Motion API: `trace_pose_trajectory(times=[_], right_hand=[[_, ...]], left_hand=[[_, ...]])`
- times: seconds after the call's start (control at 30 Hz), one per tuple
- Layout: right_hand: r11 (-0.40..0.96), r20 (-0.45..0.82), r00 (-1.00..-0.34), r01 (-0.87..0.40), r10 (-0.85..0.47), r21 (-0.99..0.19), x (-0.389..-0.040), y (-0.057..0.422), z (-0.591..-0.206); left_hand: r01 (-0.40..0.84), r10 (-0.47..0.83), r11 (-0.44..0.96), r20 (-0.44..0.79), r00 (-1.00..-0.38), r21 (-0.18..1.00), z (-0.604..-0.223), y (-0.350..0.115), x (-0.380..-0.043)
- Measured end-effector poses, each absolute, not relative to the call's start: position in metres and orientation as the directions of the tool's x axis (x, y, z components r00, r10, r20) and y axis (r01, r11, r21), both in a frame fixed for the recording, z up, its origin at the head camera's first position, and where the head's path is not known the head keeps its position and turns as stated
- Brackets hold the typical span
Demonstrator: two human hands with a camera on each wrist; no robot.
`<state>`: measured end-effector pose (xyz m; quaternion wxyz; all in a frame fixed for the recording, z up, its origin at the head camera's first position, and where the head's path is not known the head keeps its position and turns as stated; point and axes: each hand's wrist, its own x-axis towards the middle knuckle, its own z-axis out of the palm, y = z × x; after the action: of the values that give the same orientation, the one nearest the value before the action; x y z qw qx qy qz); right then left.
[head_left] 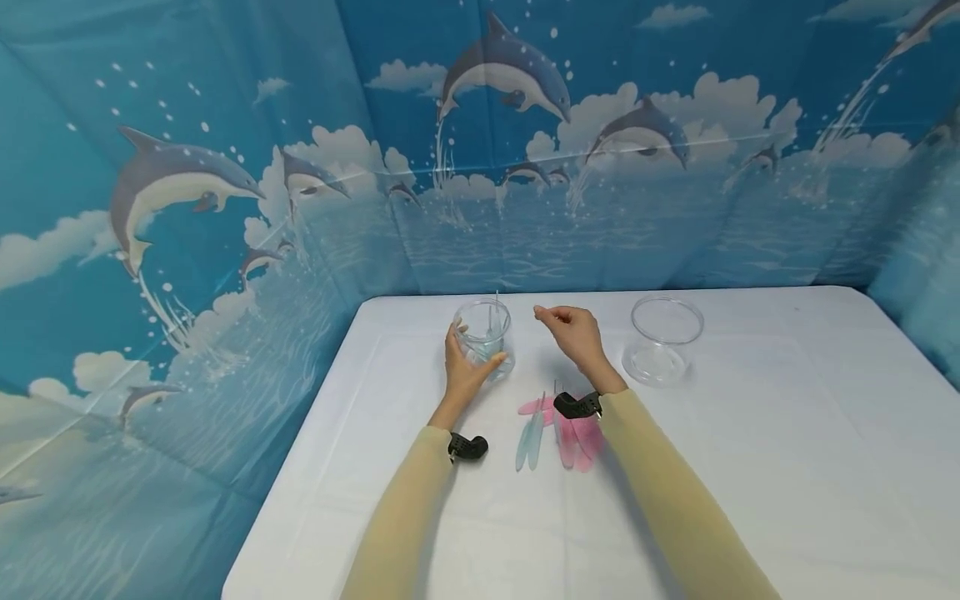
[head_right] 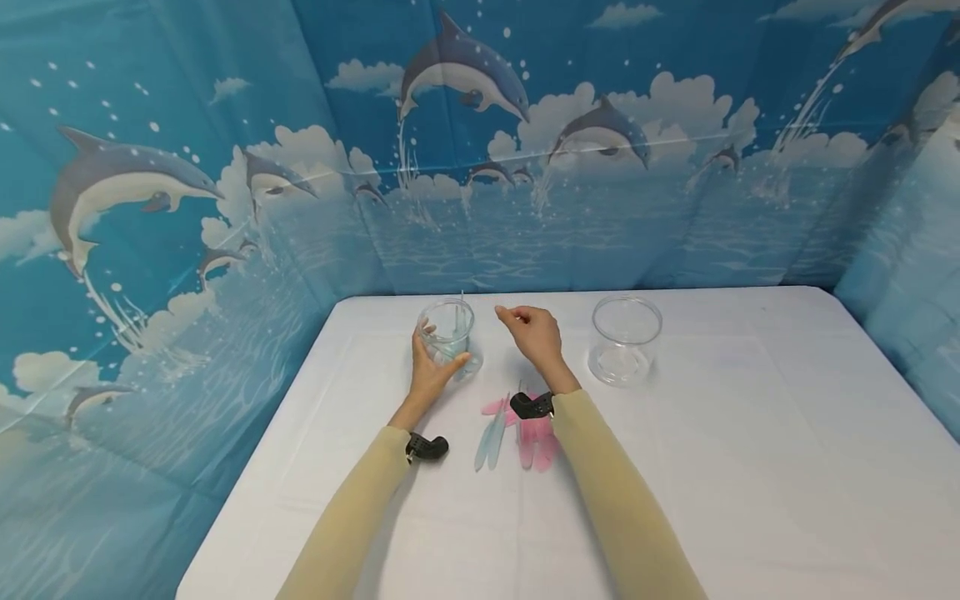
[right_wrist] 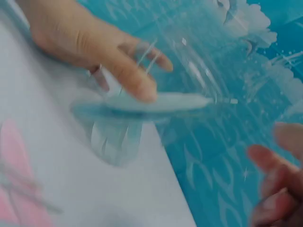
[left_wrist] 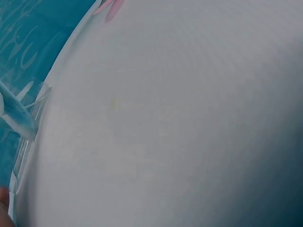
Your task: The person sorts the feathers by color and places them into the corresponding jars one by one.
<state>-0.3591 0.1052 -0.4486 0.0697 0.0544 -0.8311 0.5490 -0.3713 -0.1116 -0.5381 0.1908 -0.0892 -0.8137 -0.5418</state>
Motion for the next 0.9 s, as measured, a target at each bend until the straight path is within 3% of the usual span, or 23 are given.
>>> trace_pose_trajectory(times=[0.2,0.3,0.43,0.67,0.9], right_hand=[[0.642,-0.152,-0.962,-0.031,-0.228,-0.766,-0.356,0.122,-0.467],[0.731,-0.241,-0.939,-0.015,-0.245,-0.682,-0.351,0.123,-0.472],[0.822,-0.266,-0.950,0.019,-0.162,-0.569,-0.342,0.123,-0.470],[0.875,-0.262,-0.959,0.034,-0.108,-0.483,-0.340,0.122,-0.477],[0.838,-0.309,-0.942,0.062,-0.130,-0.543,-0.342,0.119,-0.488]], left_hand=[[0.332,-0.069,0.391,0.387,-0.920,0.859,-0.536,-0.114,-0.370],[0.324,-0.072,0.384,0.378,-0.923,0.865,-0.536,-0.114,-0.370],[0.317,-0.070,0.383,0.369,-0.927,0.868,-0.538,-0.112,-0.371],[0.317,-0.067,0.378,0.367,-0.928,0.870,-0.536,-0.112,-0.368],[0.322,-0.066,0.386,0.374,-0.925,0.864,-0.536,-0.112,-0.369]])
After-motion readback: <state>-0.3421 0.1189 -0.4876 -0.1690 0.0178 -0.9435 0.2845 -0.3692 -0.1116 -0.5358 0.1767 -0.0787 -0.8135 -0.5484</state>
